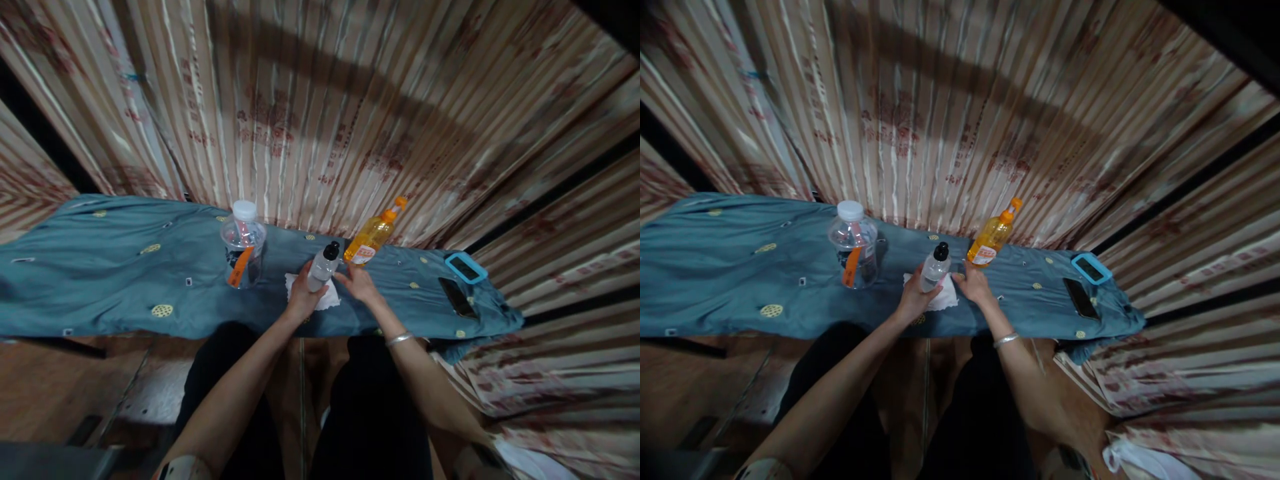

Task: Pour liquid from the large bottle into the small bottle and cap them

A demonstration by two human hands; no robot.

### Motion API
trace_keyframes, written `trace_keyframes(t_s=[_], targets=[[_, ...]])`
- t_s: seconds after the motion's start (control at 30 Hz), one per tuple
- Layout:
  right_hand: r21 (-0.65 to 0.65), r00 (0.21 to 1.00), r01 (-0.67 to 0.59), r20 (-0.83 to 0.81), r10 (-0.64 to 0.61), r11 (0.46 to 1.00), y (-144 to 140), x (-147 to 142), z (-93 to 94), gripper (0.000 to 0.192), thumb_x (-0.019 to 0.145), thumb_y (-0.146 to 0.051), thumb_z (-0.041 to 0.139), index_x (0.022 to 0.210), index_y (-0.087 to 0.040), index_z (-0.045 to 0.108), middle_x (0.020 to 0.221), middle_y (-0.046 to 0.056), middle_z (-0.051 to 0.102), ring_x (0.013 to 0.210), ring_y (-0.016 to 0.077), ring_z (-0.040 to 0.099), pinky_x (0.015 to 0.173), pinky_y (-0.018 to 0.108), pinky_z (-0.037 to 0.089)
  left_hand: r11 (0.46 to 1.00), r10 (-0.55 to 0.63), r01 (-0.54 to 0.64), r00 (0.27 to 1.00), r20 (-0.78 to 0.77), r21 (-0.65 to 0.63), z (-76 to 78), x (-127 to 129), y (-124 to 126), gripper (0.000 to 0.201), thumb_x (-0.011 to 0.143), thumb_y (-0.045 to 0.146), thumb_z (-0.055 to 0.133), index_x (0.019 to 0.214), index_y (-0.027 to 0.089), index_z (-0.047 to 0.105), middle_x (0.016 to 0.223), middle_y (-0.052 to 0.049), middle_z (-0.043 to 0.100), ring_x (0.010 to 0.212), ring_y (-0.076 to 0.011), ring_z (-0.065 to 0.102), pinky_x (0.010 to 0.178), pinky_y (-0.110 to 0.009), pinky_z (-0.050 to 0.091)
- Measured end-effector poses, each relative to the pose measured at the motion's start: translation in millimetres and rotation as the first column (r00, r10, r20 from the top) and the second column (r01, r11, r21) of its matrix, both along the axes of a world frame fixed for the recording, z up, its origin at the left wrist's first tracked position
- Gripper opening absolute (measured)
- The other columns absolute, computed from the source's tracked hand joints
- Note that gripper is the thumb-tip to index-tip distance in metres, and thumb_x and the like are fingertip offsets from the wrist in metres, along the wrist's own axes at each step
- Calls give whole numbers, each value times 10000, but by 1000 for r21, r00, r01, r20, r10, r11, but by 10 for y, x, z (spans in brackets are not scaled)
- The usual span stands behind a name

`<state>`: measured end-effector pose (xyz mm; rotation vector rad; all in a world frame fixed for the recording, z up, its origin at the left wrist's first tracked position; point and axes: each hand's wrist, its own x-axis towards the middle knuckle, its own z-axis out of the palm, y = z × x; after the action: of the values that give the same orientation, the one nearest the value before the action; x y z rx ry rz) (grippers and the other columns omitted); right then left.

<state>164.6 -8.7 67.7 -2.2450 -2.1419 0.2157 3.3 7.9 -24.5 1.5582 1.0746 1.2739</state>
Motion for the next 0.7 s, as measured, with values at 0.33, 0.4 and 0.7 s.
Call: trace_keyframes(t_s=[0.33,0.4,0.7], targets=[[-81,980,111,-159,-123,990,114,-263,-649,338,1035,-380,678,1280,-154,625,1245,101,606,1076,236,636,916,420,575,998,62,-61,997,42,-15,-5,-33,44,628,688,176,781,1284,195,586,1217,-73,752,1122,-267,717,1005,-415,561],[-72,961,132,-235,-146,989,83,-206,-652,329,1038,-380,674,1269,-151,627,1221,97,613,1041,225,643,893,405,582,998,65,-64,997,51,-14,11,-36,43,622,688,179,786,1279,194,592,1185,-66,763,1090,-260,726,988,-408,567],[105,762,247,-635,-126,963,-179,79,-411,353,1047,-403,658,1281,-144,615,1185,92,619,969,207,653,824,369,598,999,48,-47,996,69,-10,17,75,27,624,708,152,765,1301,191,577,1260,-92,740,1167,-273,707,1068,-453,530]])
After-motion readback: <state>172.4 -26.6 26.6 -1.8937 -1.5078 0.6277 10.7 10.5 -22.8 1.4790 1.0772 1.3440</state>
